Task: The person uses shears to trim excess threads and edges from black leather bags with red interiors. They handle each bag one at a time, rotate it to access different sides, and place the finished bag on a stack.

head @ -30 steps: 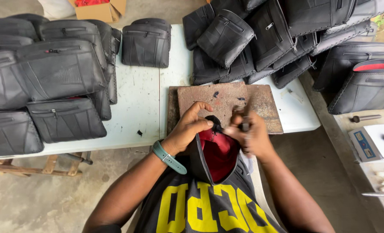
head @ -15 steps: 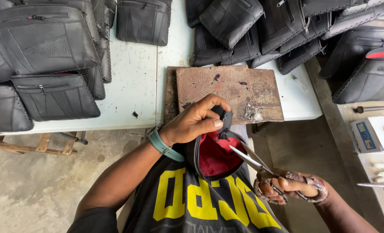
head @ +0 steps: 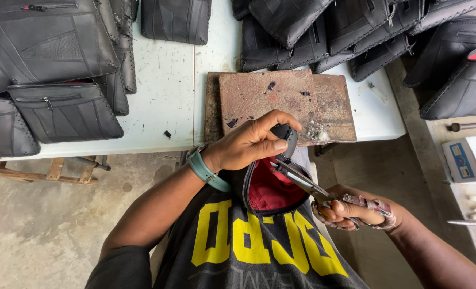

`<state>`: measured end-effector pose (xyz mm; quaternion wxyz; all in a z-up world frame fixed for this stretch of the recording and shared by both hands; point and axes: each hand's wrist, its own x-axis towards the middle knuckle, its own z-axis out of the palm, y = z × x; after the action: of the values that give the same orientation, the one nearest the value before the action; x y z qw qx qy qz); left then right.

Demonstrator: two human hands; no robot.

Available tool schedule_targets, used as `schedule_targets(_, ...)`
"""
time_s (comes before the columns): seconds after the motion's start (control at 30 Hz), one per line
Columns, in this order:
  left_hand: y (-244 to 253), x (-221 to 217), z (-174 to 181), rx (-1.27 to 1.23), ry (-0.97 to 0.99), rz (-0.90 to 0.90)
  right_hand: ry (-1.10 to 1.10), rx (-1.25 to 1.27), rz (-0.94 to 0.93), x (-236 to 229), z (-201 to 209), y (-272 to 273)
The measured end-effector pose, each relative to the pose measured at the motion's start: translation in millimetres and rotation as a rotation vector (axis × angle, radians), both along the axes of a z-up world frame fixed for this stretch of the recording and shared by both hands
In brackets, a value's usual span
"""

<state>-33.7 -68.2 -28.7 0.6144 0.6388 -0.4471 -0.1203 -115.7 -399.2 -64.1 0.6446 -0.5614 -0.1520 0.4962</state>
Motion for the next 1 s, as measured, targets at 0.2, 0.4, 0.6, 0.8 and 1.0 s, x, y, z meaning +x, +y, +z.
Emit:
schedule_targets(0.2, -4.9, 9.8, -6.6, -0.001, 0.032, -0.012, -0.114, -0.338, -0.184, -6.2, -4.1, 5.5)
schedule_targets(0.4, -13.1, 10.1, -7.8, 0.101, 0.043, 0.017, -0.331, -0.532, -0.097, -6.6, -10.6, 6.7)
schedule_targets(0.6, -11.9, 12.9, -13.3, 0.087, 0.03, 0.032, -0.462, -0.462, 0.071, -17.4, -26.9, 5.0)
schedule_targets(0.8, -3.6, 14.8, -10.4, 0.12, 0.093, 0.106, -0.608, -0.39, -0.236, -19.9, -5.2, -22.6)
schedule_targets(1.0, 8.7, 16.6, 21.3, 0.129, 0.035, -0.022, -0.701, -1.204, -0.43, 42.9, 20.1, -19.5)
